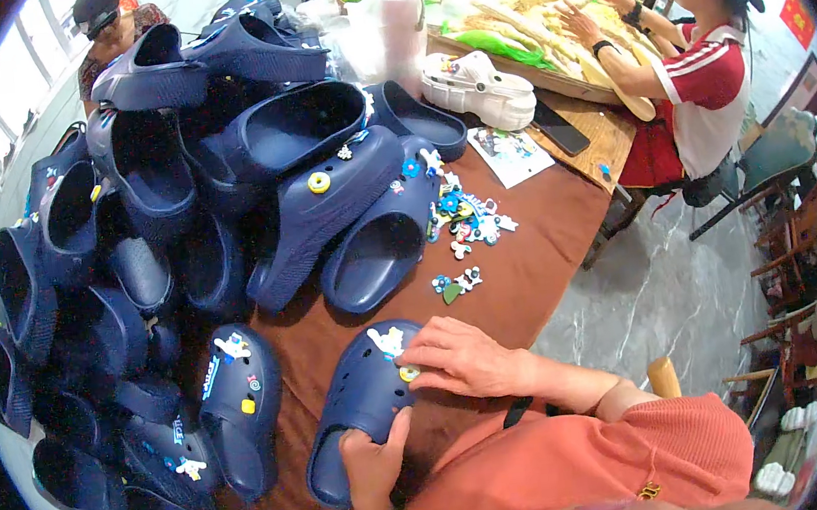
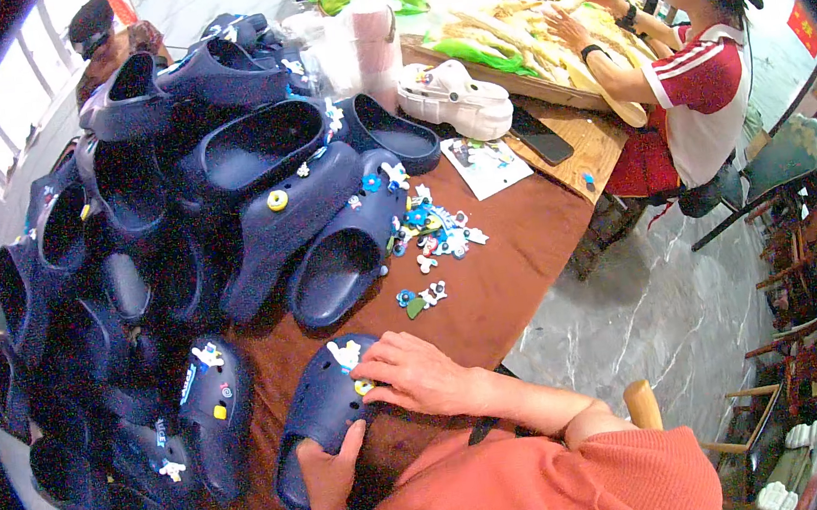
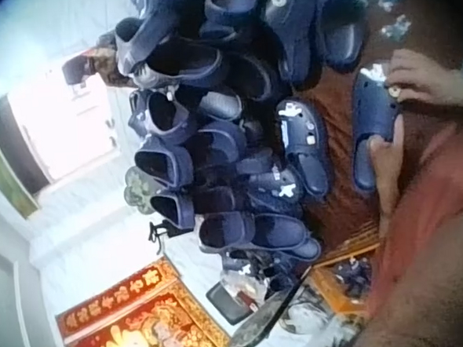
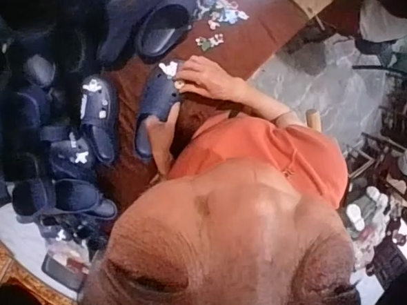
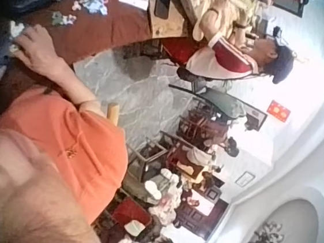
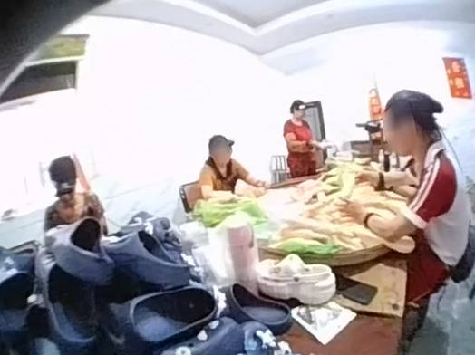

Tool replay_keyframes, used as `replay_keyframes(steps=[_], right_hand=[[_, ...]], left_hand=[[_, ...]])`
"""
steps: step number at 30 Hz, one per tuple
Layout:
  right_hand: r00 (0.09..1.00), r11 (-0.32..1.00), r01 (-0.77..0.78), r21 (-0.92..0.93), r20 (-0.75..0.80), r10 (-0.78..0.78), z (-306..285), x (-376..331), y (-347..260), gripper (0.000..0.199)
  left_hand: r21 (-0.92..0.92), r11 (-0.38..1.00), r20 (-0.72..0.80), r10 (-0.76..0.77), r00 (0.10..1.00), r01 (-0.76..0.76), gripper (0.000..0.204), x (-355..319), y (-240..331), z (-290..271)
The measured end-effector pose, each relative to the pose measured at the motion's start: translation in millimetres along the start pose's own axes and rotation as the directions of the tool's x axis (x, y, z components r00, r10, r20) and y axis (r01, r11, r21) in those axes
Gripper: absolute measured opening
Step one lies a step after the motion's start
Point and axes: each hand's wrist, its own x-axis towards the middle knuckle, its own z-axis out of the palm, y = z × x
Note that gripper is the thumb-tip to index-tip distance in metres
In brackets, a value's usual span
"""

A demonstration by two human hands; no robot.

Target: Manually attaching small decorative charms and accessories to foam clogs.

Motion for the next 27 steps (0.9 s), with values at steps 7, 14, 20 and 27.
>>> replay_keyframes(steps=[7,14,20,27], right_hand=[[1.000,0.998,0.018,-0.068,-0.008,-0.018,-1.2,-2.8,-3.0,0.028],[0.983,0.983,-0.182,0.037,0.013,0.182,6.5,-6.7,-5.9,0.028],[0.969,0.969,-0.246,0.001,-0.005,0.246,12.2,-5.1,-8.9,0.029],[0.959,0.958,-0.276,0.076,-0.046,0.280,13.0,-4.7,-0.9,0.020]], left_hand=[[0.119,0.988,-0.002,0.099,0.995,-0.098,0.025,2.2,-0.2,-0.8],[0.199,0.973,-0.008,0.123,0.992,-0.119,0.040,0.9,-20.8,1.7],[-0.016,0.985,-0.006,0.173,0.985,-0.174,0.037,3.1,-22.9,1.2],[0.034,0.978,-0.027,0.206,0.978,-0.205,0.041,2.7,-29.1,4.2]])
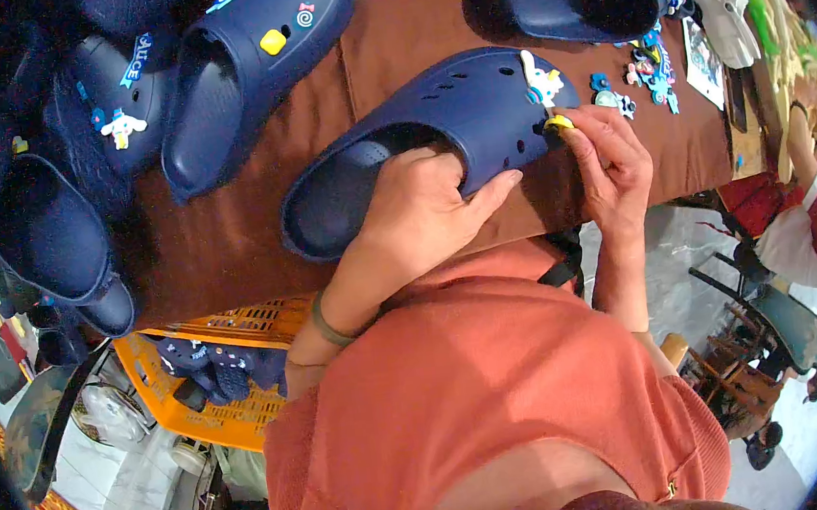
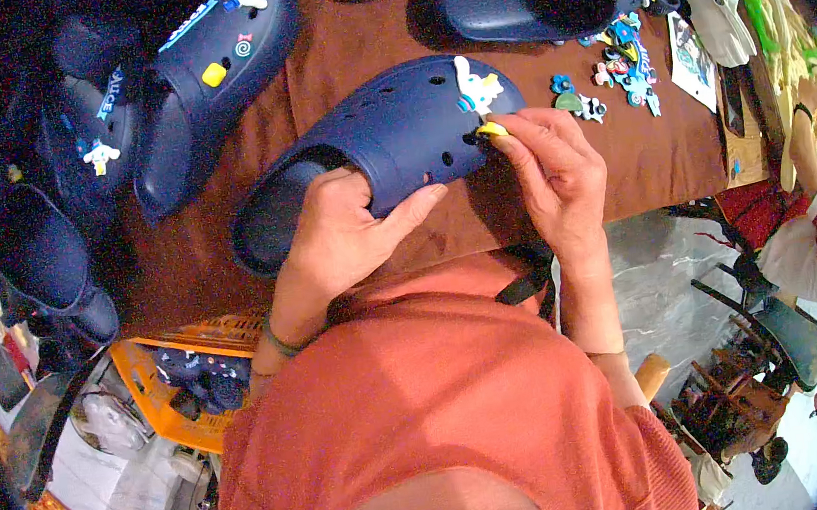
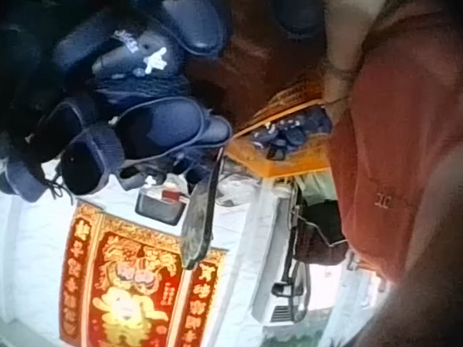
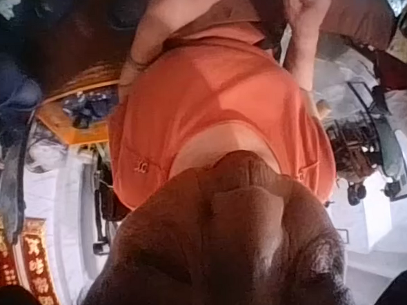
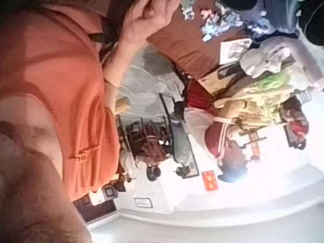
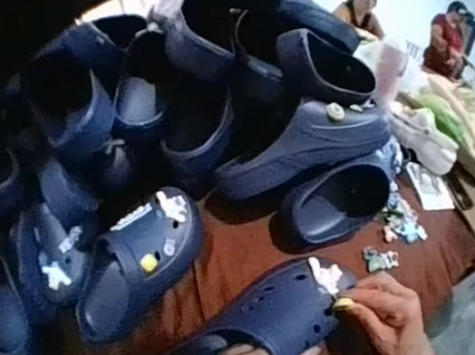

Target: Manually attaching small decorative charms and accessories to foam clogs.

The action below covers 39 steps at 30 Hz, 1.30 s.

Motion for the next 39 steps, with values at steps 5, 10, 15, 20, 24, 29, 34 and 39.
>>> replay_keyframes(steps=[5,10,15,20,24,29,34,39], right_hand=[[0.994,0.999,0.027,0.031,-0.105,-0.024,6.7,-5.3,2.0,0.018],[0.912,0.900,0.371,-0.230,-0.092,-0.400,9.1,-5.6,1.8,0.034],[0.916,0.867,0.383,-0.319,0.007,-0.402,-2.0,-0.1,-2.2,0.033],[0.924,0.868,0.383,-0.317,0.144,-0.355,-13.0,11.5,-8.2,0.029],[0.860,0.879,0.451,-0.155,0.340,-0.381,-23.7,32.8,-3.1,0.025],[0.697,0.790,0.613,-0.011,0.479,-0.534,-26.5,52.8,5.5,0.017],[0.737,0.739,0.654,-0.161,0.355,-0.575,-21.1,43.0,-6.6,0.013],[0.718,0.769,0.636,-0.062,0.414,-0.560,-31.7,46.4,-9.9,0.009]], left_hand=[[0.000,1.000,-0.020,0.018,1.000,-0.018,0.042,-0.6,-0.6,1.3],[-0.033,0.999,0.002,0.041,0.999,-0.041,0.040,1.0,2.7,-1.2],[-0.028,0.997,0.025,0.071,0.997,-0.070,0.032,1.6,4.0,-4.0],[-0.034,0.986,0.052,0.164,0.985,-0.162,0.023,0.9,7.0,-7.8],[0.028,0.968,0.055,0.248,0.967,-0.249,0.018,6.4,9.1,-11.1],[0.147,0.932,0.149,0.310,0.939,-0.331,0.014,12.3,16.9,-18.9],[-0.057,0.998,0.129,0.005,0.992,0.002,0.015,10.9,24.4,-14.7],[-0.024,0.988,0.169,-0.145,0.975,0.151,0.019,6.7,20.3,-14.0]])
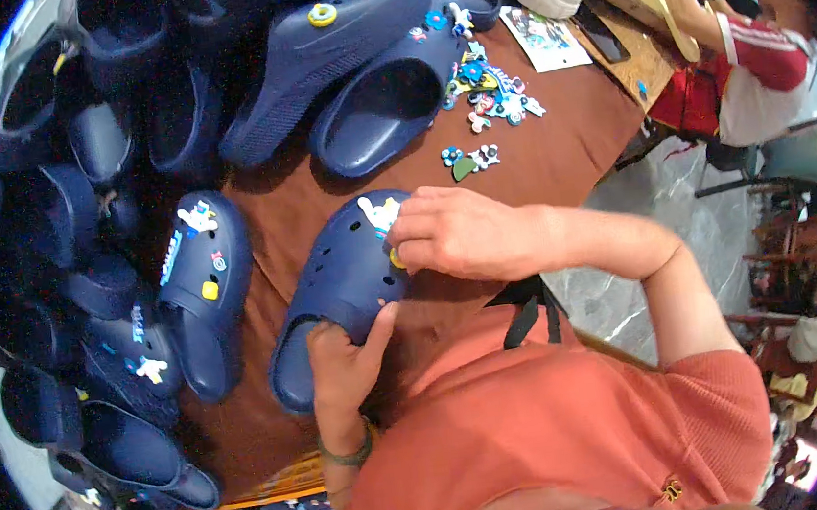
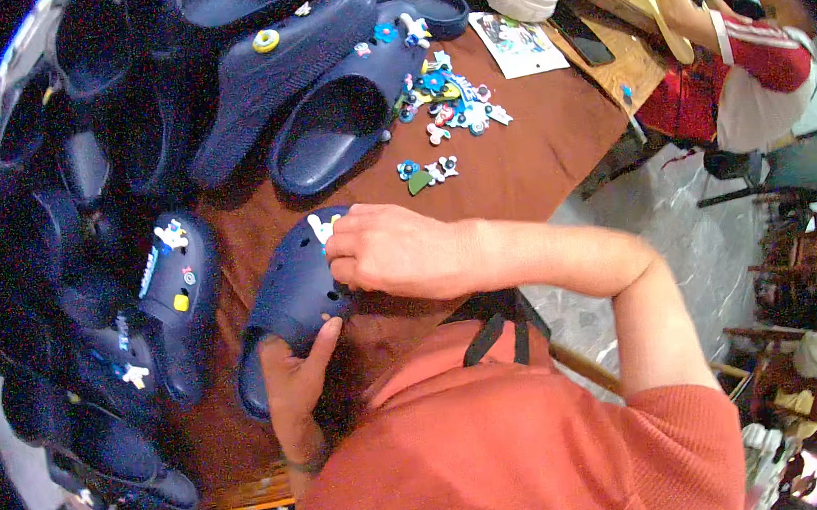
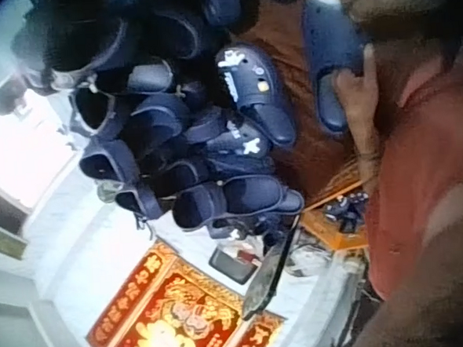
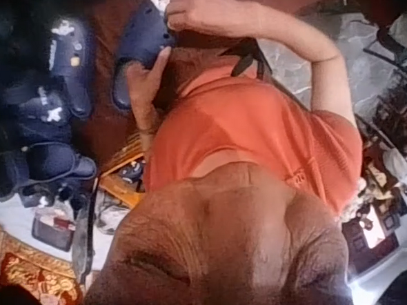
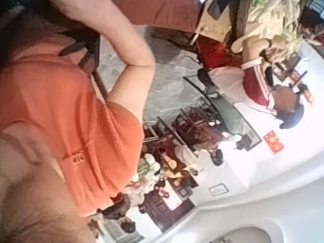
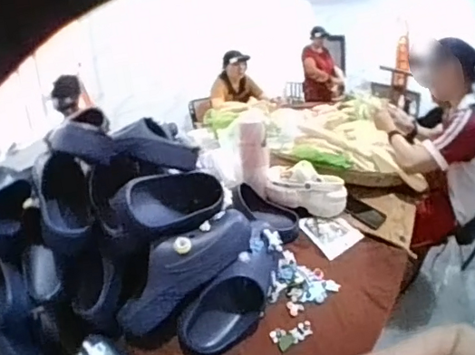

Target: Manually attaching small decorative charms and accessories to foam clogs.

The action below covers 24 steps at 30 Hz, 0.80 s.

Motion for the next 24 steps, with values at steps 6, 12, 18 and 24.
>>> replay_keyframes(steps=[6,12,18,24], right_hand=[[0.991,0.982,-0.024,0.189,0.134,-0.002,-0.8,10.2,24.1,0.010],[0.999,0.978,0.043,0.205,-0.034,-0.037,15.6,-4.3,36.1,0.015],[0.961,0.967,-0.097,0.235,-0.230,0.153,45.0,-23.9,17.4,0.016],[0.900,0.971,-0.148,0.187,-0.381,0.211,53.9,-25.2,4.0,0.017]], left_hand=[[0.019,0.998,-0.056,0.067,0.996,-0.066,0.018,-2.5,-6.9,2.5],[0.082,0.990,-0.052,0.119,0.992,-0.115,0.015,-0.8,-3.1,2.1],[0.034,0.998,-0.103,0.056,0.993,-0.053,0.016,0.5,-0.8,6.3],[0.027,0.999,-0.102,0.026,0.994,-0.023,0.023,0.5,1.8,5.5]])
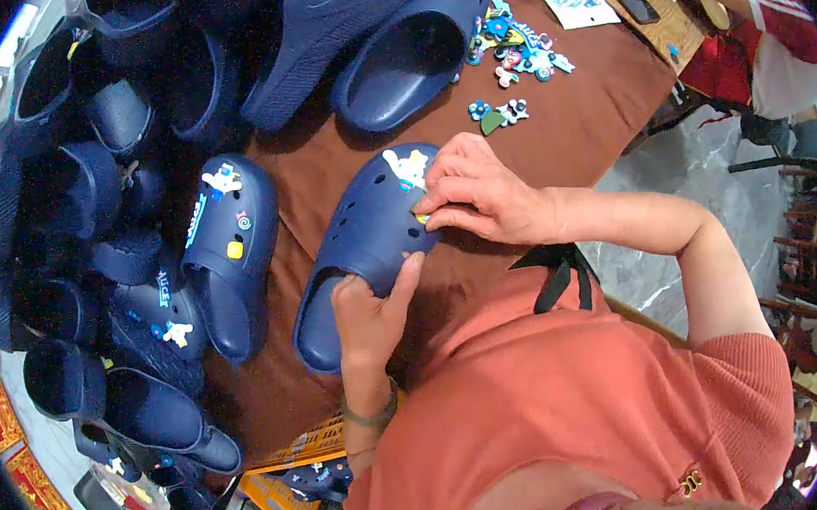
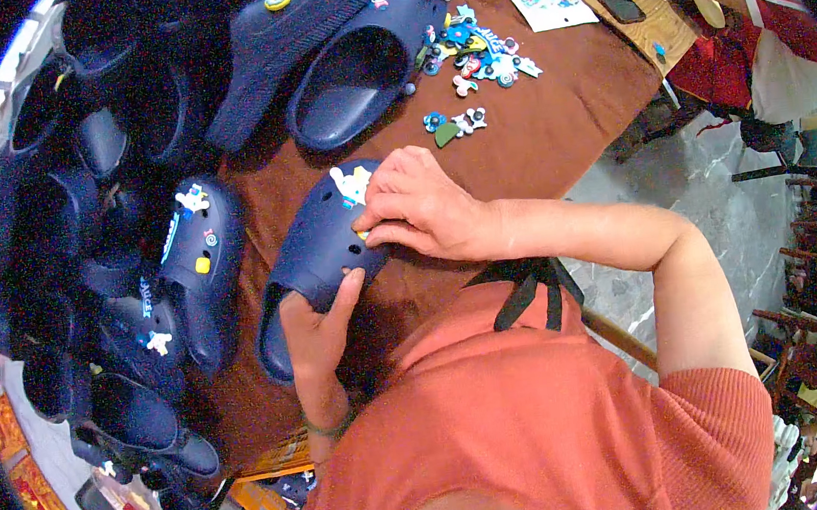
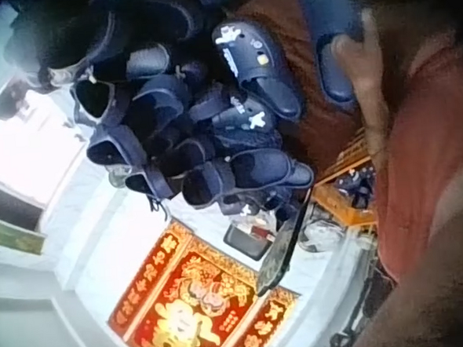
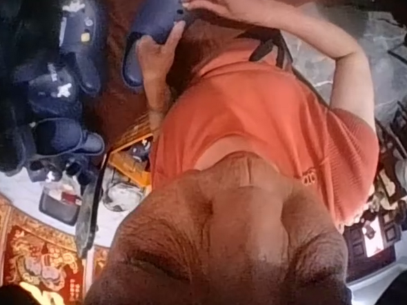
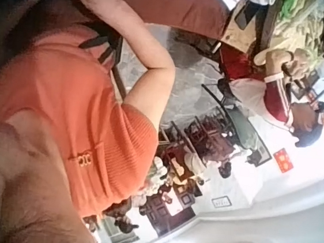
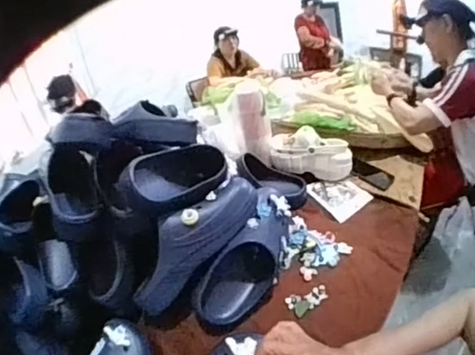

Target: Manually attaching small decorative charms and accessories to foam clogs.

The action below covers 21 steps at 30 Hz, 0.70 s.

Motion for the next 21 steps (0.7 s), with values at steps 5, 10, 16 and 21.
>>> replay_keyframes(steps=[5,10,16,21], right_hand=[[0.989,0.970,0.079,-0.229,0.142,-0.047,-46.7,8.8,13.3,0.017],[0.991,0.824,-0.027,-0.566,0.092,0.096,-110.1,12.8,68.5,0.014],[0.927,0.667,0.065,-0.743,0.292,0.236,-113.5,-10.9,107.8,0.024],[0.942,0.640,0.091,-0.763,0.275,0.193,-109.5,-10.9,113.5,0.024]], left_hand=[[-0.043,0.999,-0.016,-0.020,1.000,0.020,0.025,-1.8,-4.4,0.3],[-0.010,1.000,-0.004,-0.027,1.000,0.027,0.027,-1.6,-8.5,-1.0],[-0.110,0.994,-0.008,-0.013,1.000,0.012,0.029,-1.4,-6.2,-1.5],[0.037,0.998,0.028,0.058,0.998,-0.059,0.028,-0.7,-11.4,-2.2]])
